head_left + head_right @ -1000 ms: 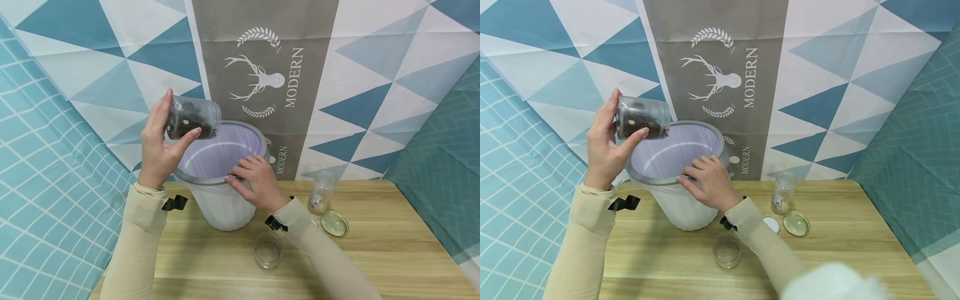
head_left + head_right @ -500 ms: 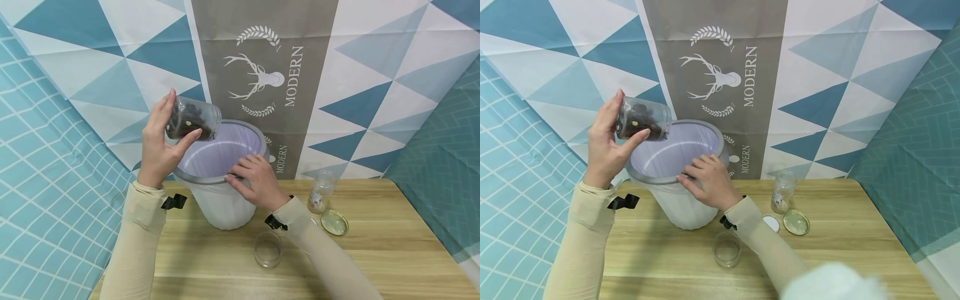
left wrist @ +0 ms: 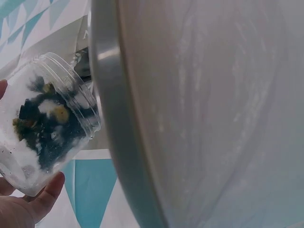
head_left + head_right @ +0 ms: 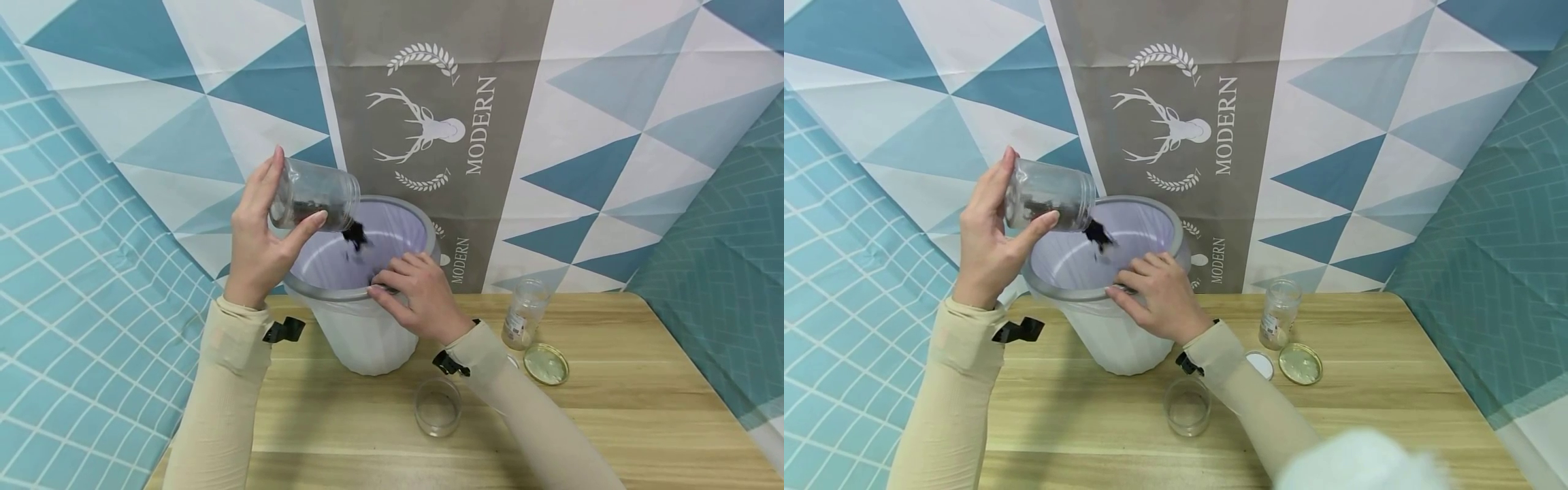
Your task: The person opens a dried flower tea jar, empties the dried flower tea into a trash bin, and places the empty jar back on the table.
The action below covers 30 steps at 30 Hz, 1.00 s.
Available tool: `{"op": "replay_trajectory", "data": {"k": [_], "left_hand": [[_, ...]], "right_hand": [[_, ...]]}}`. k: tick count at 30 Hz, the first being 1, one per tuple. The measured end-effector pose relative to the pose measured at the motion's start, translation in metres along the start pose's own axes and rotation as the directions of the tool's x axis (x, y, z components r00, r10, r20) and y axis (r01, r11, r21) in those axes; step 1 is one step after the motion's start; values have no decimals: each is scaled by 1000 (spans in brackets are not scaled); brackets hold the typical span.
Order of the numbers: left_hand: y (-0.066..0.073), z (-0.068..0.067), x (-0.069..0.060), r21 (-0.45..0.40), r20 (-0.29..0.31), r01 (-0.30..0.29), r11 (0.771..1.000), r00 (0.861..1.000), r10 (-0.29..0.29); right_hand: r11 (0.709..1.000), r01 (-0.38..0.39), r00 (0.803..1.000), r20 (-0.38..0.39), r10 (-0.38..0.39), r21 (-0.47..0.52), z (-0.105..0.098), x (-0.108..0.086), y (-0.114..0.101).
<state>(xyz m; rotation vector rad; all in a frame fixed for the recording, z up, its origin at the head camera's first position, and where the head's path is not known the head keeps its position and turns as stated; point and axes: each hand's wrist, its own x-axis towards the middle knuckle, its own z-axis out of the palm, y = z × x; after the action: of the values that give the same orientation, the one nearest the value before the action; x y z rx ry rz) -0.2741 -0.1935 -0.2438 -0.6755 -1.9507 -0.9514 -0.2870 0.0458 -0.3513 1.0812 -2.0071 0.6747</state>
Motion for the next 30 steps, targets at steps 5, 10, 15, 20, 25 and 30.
{"op": "replay_trajectory", "data": {"k": [5, 10, 15, 20, 25, 30], "left_hand": [[1, 0, 1, 1, 1, -1, 1000, 1000, 1], [1, 0, 1, 0, 2, -5, 1000, 1000, 5], [1, 0, 1, -3, 2, -11, 1000, 1000, 11], [2, 1, 1, -24, 6, -1, 1000, 1000, 1], [5, 2, 1, -71, -19, 60, 996, 998, -61], [4, 2, 1, -62, -44, 42, 997, 998, -45]], "right_hand": [[1000, -1, 1000, 1, 1, -2, 0, 0, 0], [1000, -3, 1000, 3, 3, -1, 0, 0, 0], [1000, -3, 1000, 10, 3, -1, 0, 0, 0], [1000, -5, 1000, 11, 5, 0, -1, 0, 0], [1000, -8, 1000, 8, 8, 4, -1, 0, 0], [1000, -5, 1000, 5, 5, 6, -1, 0, 0]]}}
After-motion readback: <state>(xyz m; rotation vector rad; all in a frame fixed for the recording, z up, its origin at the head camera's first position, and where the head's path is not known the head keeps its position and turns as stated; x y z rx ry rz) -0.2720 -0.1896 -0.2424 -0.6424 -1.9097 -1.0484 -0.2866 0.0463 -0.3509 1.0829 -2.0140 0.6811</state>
